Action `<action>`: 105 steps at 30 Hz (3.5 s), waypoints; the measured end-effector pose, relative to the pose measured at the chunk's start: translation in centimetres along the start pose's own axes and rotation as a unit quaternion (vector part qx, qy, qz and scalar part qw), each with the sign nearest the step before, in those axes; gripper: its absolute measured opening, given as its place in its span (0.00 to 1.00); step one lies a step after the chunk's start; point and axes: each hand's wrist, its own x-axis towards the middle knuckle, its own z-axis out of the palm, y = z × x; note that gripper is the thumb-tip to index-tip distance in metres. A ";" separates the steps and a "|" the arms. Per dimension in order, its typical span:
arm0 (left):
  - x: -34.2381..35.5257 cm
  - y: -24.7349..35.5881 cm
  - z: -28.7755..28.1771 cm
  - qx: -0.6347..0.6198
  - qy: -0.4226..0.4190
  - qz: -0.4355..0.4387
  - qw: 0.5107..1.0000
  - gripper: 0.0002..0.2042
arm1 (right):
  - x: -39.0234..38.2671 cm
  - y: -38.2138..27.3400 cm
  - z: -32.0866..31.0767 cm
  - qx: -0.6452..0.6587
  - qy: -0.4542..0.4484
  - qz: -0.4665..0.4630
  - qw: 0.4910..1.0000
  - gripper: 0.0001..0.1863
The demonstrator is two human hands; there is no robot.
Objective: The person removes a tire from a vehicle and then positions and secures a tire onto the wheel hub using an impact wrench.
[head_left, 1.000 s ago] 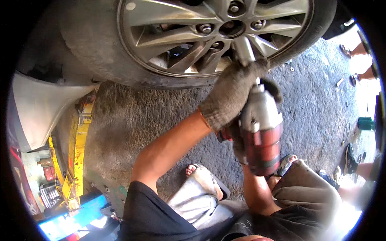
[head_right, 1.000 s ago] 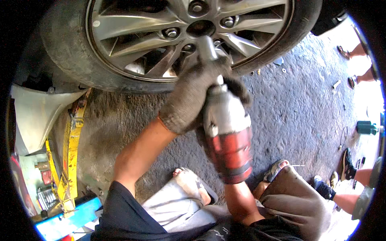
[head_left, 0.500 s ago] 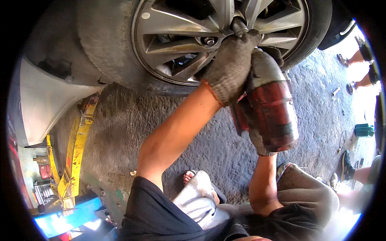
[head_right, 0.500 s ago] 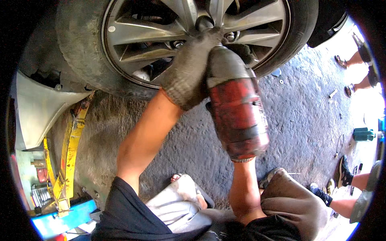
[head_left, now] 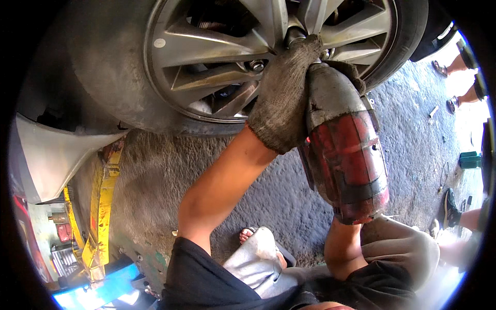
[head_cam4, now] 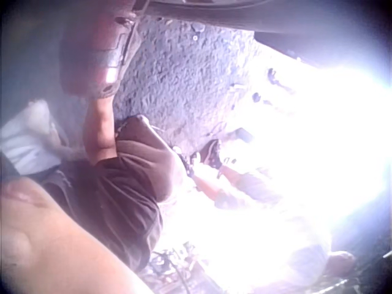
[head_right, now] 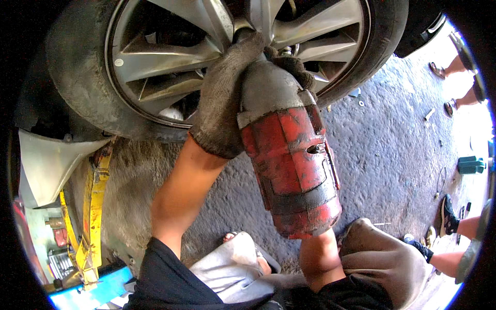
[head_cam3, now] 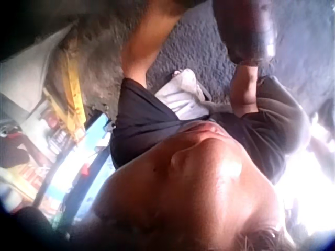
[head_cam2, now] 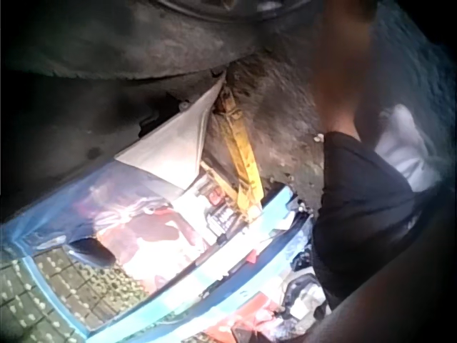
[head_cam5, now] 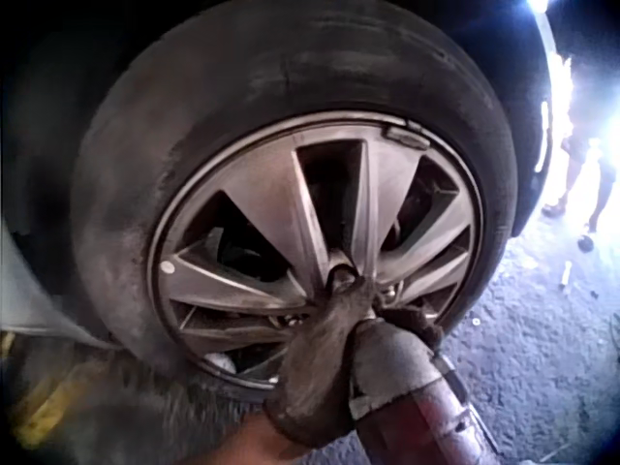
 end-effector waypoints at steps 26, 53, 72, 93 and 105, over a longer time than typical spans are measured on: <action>-5.4 -5.8 -5.1 0.018 0.106 -0.071 0.992 0.19 | -6.6 11.9 -0.3 -0.083 0.038 -0.053 0.994 0.31; -1.7 -6.4 -11.3 0.003 0.010 -0.012 1.000 0.10 | 0.2 8.9 0.9 -0.292 0.050 -0.059 0.953 0.14; -2.3 -4.6 -8.2 0.000 0.056 -0.121 0.991 0.14 | -0.6 10.4 1.6 -0.096 0.043 0.005 0.994 0.28; -0.8 -0.5 -1.2 0.086 0.000 0.025 0.996 0.13 | 0.5 4.0 -2.0 0.117 -0.085 -0.080 0.986 0.27; -0.3 -1.2 -1.6 0.154 0.006 0.085 0.984 0.13 | 0.7 2.8 -0.9 0.127 -0.036 -0.027 0.991 0.26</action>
